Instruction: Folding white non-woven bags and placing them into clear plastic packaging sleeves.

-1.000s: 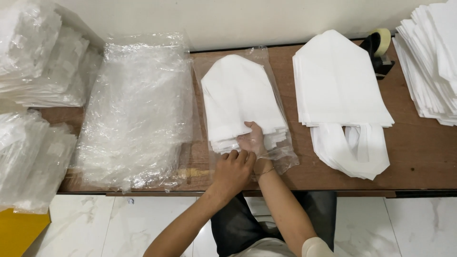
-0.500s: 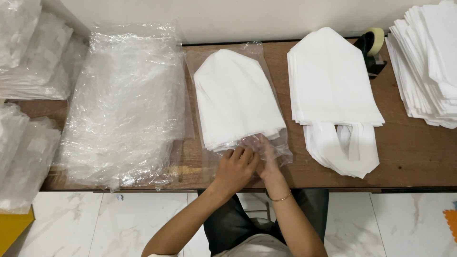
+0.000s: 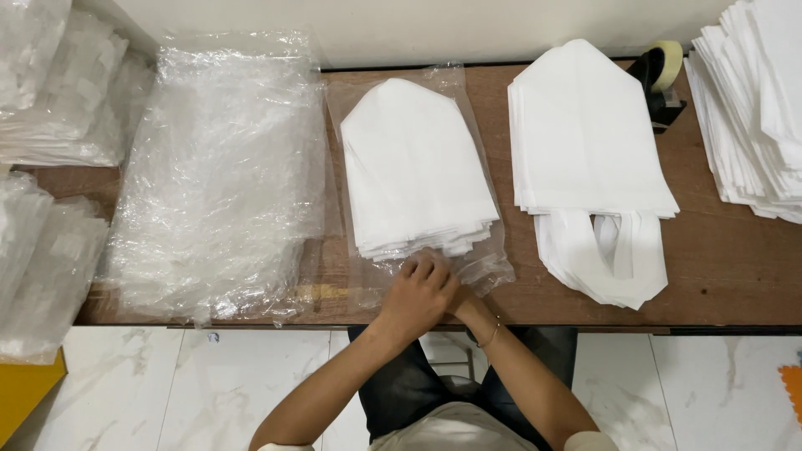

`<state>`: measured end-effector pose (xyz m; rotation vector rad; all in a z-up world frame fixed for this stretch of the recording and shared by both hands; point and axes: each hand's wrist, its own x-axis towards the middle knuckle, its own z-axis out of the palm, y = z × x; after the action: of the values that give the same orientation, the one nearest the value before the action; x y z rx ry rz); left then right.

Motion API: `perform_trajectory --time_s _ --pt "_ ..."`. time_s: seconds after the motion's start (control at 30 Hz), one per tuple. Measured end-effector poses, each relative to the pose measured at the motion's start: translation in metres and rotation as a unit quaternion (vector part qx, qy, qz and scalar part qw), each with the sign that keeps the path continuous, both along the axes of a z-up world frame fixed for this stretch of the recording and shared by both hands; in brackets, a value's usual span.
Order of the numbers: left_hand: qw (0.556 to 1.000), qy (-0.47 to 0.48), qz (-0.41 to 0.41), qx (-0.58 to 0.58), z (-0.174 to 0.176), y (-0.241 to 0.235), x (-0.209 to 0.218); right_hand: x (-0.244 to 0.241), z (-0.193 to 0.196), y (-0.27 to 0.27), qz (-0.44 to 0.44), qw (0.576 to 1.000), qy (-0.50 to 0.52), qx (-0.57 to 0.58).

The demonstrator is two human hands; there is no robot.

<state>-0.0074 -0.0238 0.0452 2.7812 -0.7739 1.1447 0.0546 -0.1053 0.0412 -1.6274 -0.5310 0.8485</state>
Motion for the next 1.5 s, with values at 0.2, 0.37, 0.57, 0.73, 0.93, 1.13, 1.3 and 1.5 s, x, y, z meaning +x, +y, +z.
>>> perform_trajectory --time_s 0.2,0.37,0.57,0.73,0.93,1.13,1.3,1.5 --pt "0.874 0.373 -0.013 -0.312 0.044 0.04 0.003 -0.026 0.0 -0.066 0.266 0.948 -0.151 -0.089" --pt "0.712 0.37 0.128 -0.582 0.027 0.086 0.054 0.047 0.021 -0.101 -0.006 0.978 -0.01 0.206" --pt "0.612 0.404 0.163 -0.661 0.027 0.095 0.091 0.136 -0.028 -0.055 -0.241 0.969 -0.048 -0.018" --pt "0.564 0.431 0.173 -0.683 -0.002 0.099 0.102 0.131 -0.018 -0.037 -0.158 0.986 0.013 -0.051" --pt "0.589 0.415 0.152 -0.677 0.046 0.098 0.11 0.157 -0.01 -0.037 -0.182 0.978 -0.05 -0.084" --pt "0.569 0.373 0.136 -0.72 0.057 0.101 0.142 0.187 -0.016 -0.016 -0.223 0.973 -0.005 -0.06" --pt "0.609 0.39 0.159 -0.672 0.024 0.118 0.151 0.168 0.02 0.004 -0.18 0.983 -0.021 0.039" --pt "0.592 0.376 0.172 -0.692 0.036 0.092 0.112 0.159 -0.014 -0.031 -0.243 0.97 0.029 -0.003"
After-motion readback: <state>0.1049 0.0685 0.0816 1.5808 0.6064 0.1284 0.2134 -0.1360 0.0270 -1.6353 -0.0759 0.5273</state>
